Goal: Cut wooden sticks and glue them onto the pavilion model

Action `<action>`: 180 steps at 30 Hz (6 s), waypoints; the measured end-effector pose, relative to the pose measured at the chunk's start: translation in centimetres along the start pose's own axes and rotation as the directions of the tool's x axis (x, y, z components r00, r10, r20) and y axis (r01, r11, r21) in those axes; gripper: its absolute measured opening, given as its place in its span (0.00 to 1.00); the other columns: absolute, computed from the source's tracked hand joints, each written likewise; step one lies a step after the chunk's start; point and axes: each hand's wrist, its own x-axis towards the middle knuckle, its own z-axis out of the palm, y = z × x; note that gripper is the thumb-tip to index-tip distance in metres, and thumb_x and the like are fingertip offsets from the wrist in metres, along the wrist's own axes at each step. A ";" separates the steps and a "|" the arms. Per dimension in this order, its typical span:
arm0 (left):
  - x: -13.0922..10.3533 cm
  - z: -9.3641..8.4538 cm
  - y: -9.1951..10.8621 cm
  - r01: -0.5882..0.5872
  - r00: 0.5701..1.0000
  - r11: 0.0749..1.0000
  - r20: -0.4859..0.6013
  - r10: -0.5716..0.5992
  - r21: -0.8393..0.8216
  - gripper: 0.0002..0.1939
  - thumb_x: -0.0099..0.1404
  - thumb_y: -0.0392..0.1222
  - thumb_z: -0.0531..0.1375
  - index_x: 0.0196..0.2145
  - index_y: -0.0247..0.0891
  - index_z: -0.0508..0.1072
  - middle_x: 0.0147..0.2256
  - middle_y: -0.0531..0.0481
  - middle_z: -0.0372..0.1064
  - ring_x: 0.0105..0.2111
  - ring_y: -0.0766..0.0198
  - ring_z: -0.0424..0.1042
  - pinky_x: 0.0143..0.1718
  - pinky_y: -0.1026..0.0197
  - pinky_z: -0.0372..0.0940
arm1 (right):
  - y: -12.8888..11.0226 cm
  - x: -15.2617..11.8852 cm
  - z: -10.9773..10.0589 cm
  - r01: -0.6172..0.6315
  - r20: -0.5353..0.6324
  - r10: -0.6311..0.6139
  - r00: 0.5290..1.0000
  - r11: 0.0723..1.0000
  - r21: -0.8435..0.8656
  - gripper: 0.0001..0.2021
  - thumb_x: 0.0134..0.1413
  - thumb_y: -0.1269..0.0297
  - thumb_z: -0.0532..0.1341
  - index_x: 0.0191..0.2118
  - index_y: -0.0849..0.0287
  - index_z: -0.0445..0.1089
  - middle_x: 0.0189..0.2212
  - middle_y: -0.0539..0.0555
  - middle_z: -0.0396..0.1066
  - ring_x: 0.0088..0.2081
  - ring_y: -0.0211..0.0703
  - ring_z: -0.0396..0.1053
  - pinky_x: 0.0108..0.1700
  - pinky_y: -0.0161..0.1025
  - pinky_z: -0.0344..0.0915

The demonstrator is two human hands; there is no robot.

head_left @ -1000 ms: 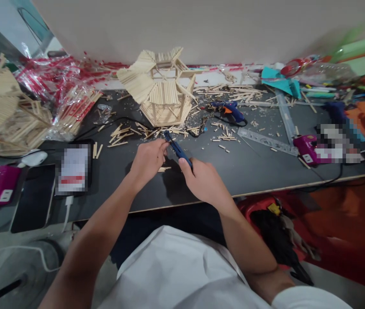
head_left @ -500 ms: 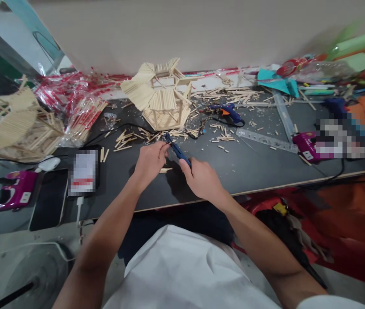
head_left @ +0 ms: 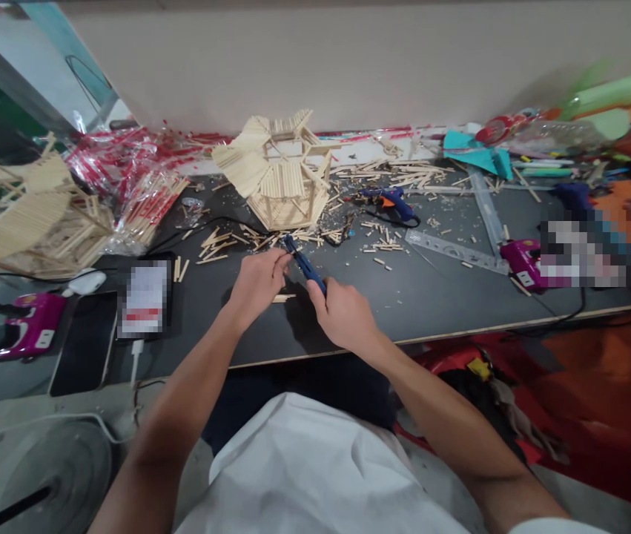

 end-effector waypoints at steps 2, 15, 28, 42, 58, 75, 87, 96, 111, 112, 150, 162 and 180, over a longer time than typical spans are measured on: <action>-0.1 -0.2 0.1 0.008 1.000 1.000 0.024 -0.008 0.006 0.16 0.73 0.42 0.51 0.31 0.37 0.74 0.23 0.52 0.74 0.25 0.64 0.73 0.35 0.62 0.63 | 0.0 0.0 -0.1 0.001 0.022 -0.001 1.000 1.000 -0.001 0.28 0.73 0.49 0.40 0.42 0.62 0.71 0.36 0.66 0.78 0.39 0.58 0.78 0.35 0.43 0.64; -0.2 0.0 -0.3 -0.048 0.996 0.995 0.085 0.040 0.092 0.16 0.74 0.42 0.51 0.34 0.36 0.75 0.29 0.49 0.77 0.28 0.62 0.74 0.36 0.60 0.64 | 0.1 -0.7 0.4 -0.040 0.046 0.041 0.998 0.999 -0.026 0.27 0.73 0.49 0.40 0.41 0.60 0.71 0.36 0.63 0.78 0.39 0.59 0.78 0.35 0.43 0.62; -0.1 0.3 -0.3 -0.098 0.993 0.991 0.067 0.092 0.090 0.16 0.75 0.41 0.51 0.34 0.35 0.74 0.29 0.48 0.75 0.29 0.62 0.73 0.35 0.61 0.63 | 0.1 -0.7 1.5 -0.063 -0.031 0.061 0.998 0.994 -0.090 0.25 0.73 0.50 0.41 0.40 0.60 0.71 0.35 0.63 0.78 0.38 0.59 0.78 0.32 0.42 0.60; -0.5 -1.6 -0.7 -0.060 0.998 0.970 0.034 0.053 0.236 0.14 0.74 0.43 0.53 0.43 0.37 0.78 0.41 0.46 0.78 0.40 0.56 0.76 0.42 0.58 0.65 | -0.4 -1.9 1.0 -0.085 -0.045 0.082 0.996 0.993 -0.086 0.20 0.74 0.52 0.45 0.40 0.58 0.68 0.34 0.59 0.77 0.36 0.53 0.77 0.32 0.40 0.57; -0.5 -2.1 -1.7 0.022 0.999 0.908 0.014 -0.031 0.419 0.13 0.73 0.41 0.54 0.42 0.37 0.78 0.41 0.42 0.75 0.45 0.51 0.73 0.41 0.55 0.67 | 3.5 5.3 -4.6 0.108 -0.286 -0.148 0.947 0.982 -0.153 0.20 0.70 0.57 0.52 0.52 0.65 0.74 0.48 0.65 0.72 0.52 0.57 0.66 0.58 0.50 0.59; -1.3 -1.4 -1.0 -0.074 0.994 0.904 0.105 0.032 0.422 0.11 0.74 0.41 0.54 0.42 0.38 0.77 0.41 0.46 0.74 0.46 0.53 0.73 0.32 0.59 0.63 | 8.6 27.7 -5.2 0.066 -0.243 -0.124 0.962 0.970 -0.233 0.15 0.48 0.58 0.72 0.31 0.69 0.78 0.39 0.65 0.77 0.52 0.64 0.73 0.57 0.60 0.64; -1.2 -1.5 -1.0 -0.079 0.992 0.909 0.119 0.033 0.409 0.11 0.74 0.41 0.54 0.42 0.39 0.77 0.42 0.44 0.75 0.47 0.54 0.73 0.33 0.60 0.65 | 7.1 27.3 -7.1 -0.007 -0.165 -0.026 0.986 0.980 -0.198 0.11 0.40 0.75 0.72 0.34 0.70 0.79 0.36 0.62 0.77 0.46 0.62 0.76 0.51 0.55 0.70; -1.2 -2.0 -0.7 -0.128 0.992 0.949 0.048 0.119 0.289 0.12 0.75 0.42 0.53 0.47 0.39 0.76 0.44 0.45 0.76 0.47 0.56 0.74 0.42 0.59 0.68 | 8.0 18.3 -11.5 0.128 -0.451 -0.002 0.893 0.960 0.250 0.11 0.45 0.74 0.70 0.37 0.66 0.76 0.33 0.58 0.77 0.35 0.44 0.74 0.43 0.44 0.70; 2.2 -2.9 2.4 -0.460 0.862 0.848 -0.096 0.498 0.264 0.12 0.76 0.43 0.53 0.46 0.39 0.75 0.42 0.47 0.78 0.41 0.63 0.77 0.42 0.63 0.67 | 2.9 8.3 -3.7 0.123 -0.064 -0.311 0.948 0.173 0.977 0.20 0.40 0.54 0.77 0.34 0.57 0.71 0.30 0.47 0.73 0.32 0.35 0.72 0.40 0.36 0.69; 2.5 -3.0 2.6 -0.474 0.861 0.840 -0.062 0.505 0.264 0.12 0.76 0.43 0.52 0.46 0.40 0.75 0.42 0.47 0.78 0.41 0.63 0.77 0.42 0.63 0.67 | 2.9 8.3 -3.7 0.111 -0.061 -0.297 0.953 0.154 0.982 0.20 0.39 0.54 0.77 0.33 0.57 0.70 0.29 0.46 0.72 0.31 0.35 0.71 0.38 0.35 0.69; 8.6 -14.3 -2.0 -0.084 0.938 0.996 -0.340 0.069 -0.030 0.10 0.66 0.34 0.62 0.45 0.34 0.80 0.30 0.48 0.79 0.26 0.68 0.78 0.28 0.69 0.72 | 16.9 17.4 -3.2 -0.056 -0.660 0.356 0.661 0.901 0.431 0.21 0.50 0.59 0.61 0.49 0.59 0.61 0.44 0.65 0.73 0.44 0.57 0.72 0.51 0.54 0.67; 8.5 -13.7 -1.1 -0.130 0.953 0.950 -0.301 0.040 -0.285 0.10 0.65 0.34 0.65 0.44 0.31 0.81 0.29 0.51 0.76 0.28 0.68 0.78 0.31 0.67 0.79 | 9.9 18.5 -11.1 0.514 -0.862 0.022 0.506 0.795 0.321 0.11 0.45 0.58 0.68 0.29 0.47 0.63 0.26 0.48 0.64 0.29 0.44 0.57 0.34 0.46 0.61; 8.3 -13.3 -1.3 -0.030 0.978 0.975 -0.208 -0.016 -0.219 0.09 0.61 0.32 0.66 0.40 0.35 0.83 0.30 0.51 0.79 0.28 0.64 0.79 0.30 0.64 0.78 | -2.0 17.7 -12.2 0.473 -0.503 -0.462 0.731 0.874 -0.115 0.12 0.55 0.62 0.59 0.46 0.44 0.65 0.48 0.57 0.72 0.52 0.64 0.65 0.52 0.56 0.61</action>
